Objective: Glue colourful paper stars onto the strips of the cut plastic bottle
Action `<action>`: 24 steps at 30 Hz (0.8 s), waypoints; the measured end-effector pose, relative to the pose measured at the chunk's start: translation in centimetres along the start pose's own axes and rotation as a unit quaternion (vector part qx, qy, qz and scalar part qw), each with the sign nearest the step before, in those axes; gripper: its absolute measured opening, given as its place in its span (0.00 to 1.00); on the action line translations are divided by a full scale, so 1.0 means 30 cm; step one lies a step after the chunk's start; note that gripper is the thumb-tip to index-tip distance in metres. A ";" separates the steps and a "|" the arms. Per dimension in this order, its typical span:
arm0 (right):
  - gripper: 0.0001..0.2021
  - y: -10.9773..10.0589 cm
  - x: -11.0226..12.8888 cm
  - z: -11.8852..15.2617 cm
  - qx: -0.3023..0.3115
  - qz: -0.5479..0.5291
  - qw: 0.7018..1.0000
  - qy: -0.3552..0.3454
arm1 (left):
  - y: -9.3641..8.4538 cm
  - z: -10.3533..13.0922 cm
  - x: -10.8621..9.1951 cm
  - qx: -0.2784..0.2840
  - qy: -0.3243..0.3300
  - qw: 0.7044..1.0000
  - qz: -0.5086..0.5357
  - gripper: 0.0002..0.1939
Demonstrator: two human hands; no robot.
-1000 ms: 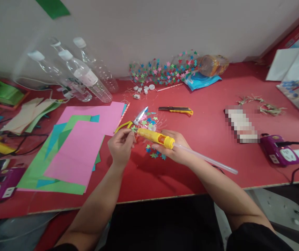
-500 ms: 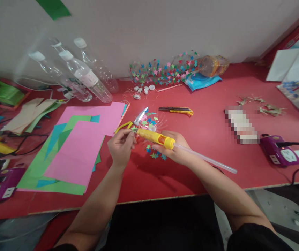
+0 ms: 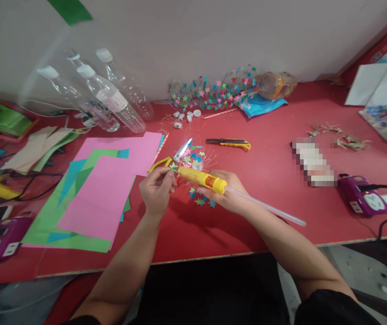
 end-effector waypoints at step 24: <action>0.19 0.000 0.018 -0.003 -0.011 0.059 0.998 -0.035 | -0.001 -0.001 0.007 -0.004 -0.029 0.999 0.024 0.05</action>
Point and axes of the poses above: each hand's wrist, its own z-axis away from the middle knuckle, its own y-axis out of the palm, x = y × z, the point moved 8 cm from there along -z, towards the middle knuckle, and after that the axes turned 1 degree about x, right-handed, at the moved point
